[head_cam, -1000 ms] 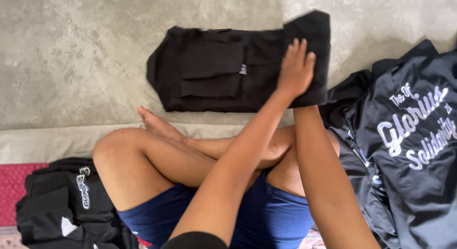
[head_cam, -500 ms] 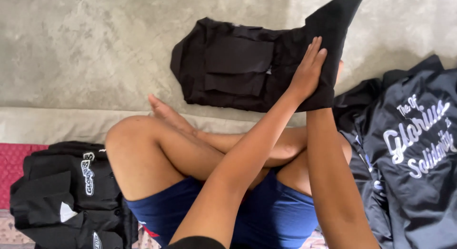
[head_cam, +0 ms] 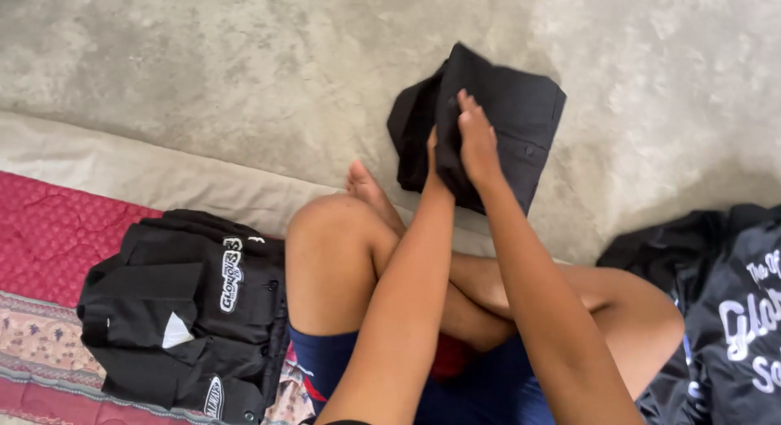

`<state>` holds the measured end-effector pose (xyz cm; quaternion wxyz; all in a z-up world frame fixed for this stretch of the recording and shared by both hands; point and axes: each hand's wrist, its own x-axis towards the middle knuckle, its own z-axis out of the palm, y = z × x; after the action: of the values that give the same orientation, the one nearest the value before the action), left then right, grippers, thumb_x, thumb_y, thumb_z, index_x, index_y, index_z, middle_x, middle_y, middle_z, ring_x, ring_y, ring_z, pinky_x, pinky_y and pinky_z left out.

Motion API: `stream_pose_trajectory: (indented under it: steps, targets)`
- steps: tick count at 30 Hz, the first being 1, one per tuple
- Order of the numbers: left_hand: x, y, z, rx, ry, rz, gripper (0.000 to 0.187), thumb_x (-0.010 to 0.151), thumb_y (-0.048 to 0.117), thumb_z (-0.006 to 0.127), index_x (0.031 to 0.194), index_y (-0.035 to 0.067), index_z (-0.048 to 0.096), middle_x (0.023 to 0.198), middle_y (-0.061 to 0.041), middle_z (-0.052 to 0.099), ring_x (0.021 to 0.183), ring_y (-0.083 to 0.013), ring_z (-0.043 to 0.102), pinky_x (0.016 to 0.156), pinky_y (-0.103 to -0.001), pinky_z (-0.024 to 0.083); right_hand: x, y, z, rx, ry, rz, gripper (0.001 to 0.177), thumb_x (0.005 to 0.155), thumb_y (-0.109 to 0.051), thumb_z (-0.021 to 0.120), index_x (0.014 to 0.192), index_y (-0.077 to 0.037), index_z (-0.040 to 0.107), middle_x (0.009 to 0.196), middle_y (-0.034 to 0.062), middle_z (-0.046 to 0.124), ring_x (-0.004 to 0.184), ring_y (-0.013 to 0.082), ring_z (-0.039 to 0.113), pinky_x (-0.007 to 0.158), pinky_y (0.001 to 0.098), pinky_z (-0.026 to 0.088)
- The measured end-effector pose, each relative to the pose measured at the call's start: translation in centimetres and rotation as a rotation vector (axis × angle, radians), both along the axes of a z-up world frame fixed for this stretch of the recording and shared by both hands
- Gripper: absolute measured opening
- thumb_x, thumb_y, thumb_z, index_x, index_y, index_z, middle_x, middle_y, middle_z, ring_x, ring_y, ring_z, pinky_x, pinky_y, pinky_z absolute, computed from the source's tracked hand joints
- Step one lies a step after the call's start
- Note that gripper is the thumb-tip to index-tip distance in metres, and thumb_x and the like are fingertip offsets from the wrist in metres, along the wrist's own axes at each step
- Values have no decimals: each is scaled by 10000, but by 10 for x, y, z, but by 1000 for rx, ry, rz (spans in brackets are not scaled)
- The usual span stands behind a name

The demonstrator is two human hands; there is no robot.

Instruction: A person sitting on the floor carefully folds a black collared shirt with white text, smoothing the fabric between folds.

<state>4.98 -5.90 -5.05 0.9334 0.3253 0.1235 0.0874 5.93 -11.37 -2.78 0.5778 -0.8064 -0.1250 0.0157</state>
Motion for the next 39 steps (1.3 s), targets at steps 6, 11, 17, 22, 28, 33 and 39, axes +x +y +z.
stream_pose_trajectory:
  steps: [6, 11, 17, 22, 28, 33, 39]
  targets:
    - [-9, 32, -19, -144, 71, -4, 344, 927, 303, 470, 1167, 71, 551, 1119, -93, 571, 1023, -196, 528, 922, -324, 422, -15, 9, -9, -667, 239, 212, 468, 977, -427, 320, 1434, -333, 273, 1508, 27, 189, 1400, 239, 104, 1080, 584, 29]
    - [-18, 42, -33, -252, 122, -47, 396, 916, 347, 478, 1199, 75, 528, 1159, -100, 546, 1054, -218, 513, 942, -342, 407, -8, -22, -2, -445, -133, -33, 296, 909, -144, 546, 1188, -218, 610, 1271, 7, 531, 1253, 176, 412, 1062, 384, 265]
    - [-31, 55, -27, -368, 164, -109, 462, 902, 400, 488, 1236, 80, 500, 1206, -109, 516, 1092, -244, 495, 967, -364, 390, -6, -129, -45, -300, 301, -662, 419, 882, -371, 614, 1236, -205, 462, 1139, 97, 519, 1056, 260, 538, 794, 401, 512]
    - [-30, 48, -24, -461, 202, -171, 521, 891, 444, 496, 1267, 84, 476, 1245, -116, 491, 1123, -266, 480, 987, -382, 375, -29, -146, -24, -112, 630, -497, 438, 876, -482, 619, 1080, -97, 573, 875, 74, 522, 726, 200, 562, 406, 347, 528]
    - [-30, 41, -27, -562, 252, -244, 593, 878, 497, 505, 1305, 89, 448, 1292, -125, 461, 1161, -292, 462, 1012, -403, 357, -41, -122, 0, 125, 726, -515, 590, 822, -422, 719, 1234, -64, 496, 1119, 193, 574, 985, 294, 611, 668, 385, 559]
    - [-33, 37, -31, -641, 305, -293, 655, 867, 542, 513, 1336, 93, 424, 1332, -132, 436, 1192, -314, 447, 1032, -421, 343, -46, -117, 8, 295, 761, -694, 447, 784, -347, 736, 1104, -87, 563, 881, 115, 646, 783, 226, 662, 615, 381, 566]
    - [-25, 27, -27, -708, 353, -358, 718, 856, 586, 520, 1367, 97, 401, 1371, -139, 411, 1223, -335, 432, 1052, -439, 328, -34, -153, -40, 429, 746, -885, 470, 673, -273, 802, 1048, -54, 623, 820, 141, 651, 747, 261, 670, 619, 390, 544]
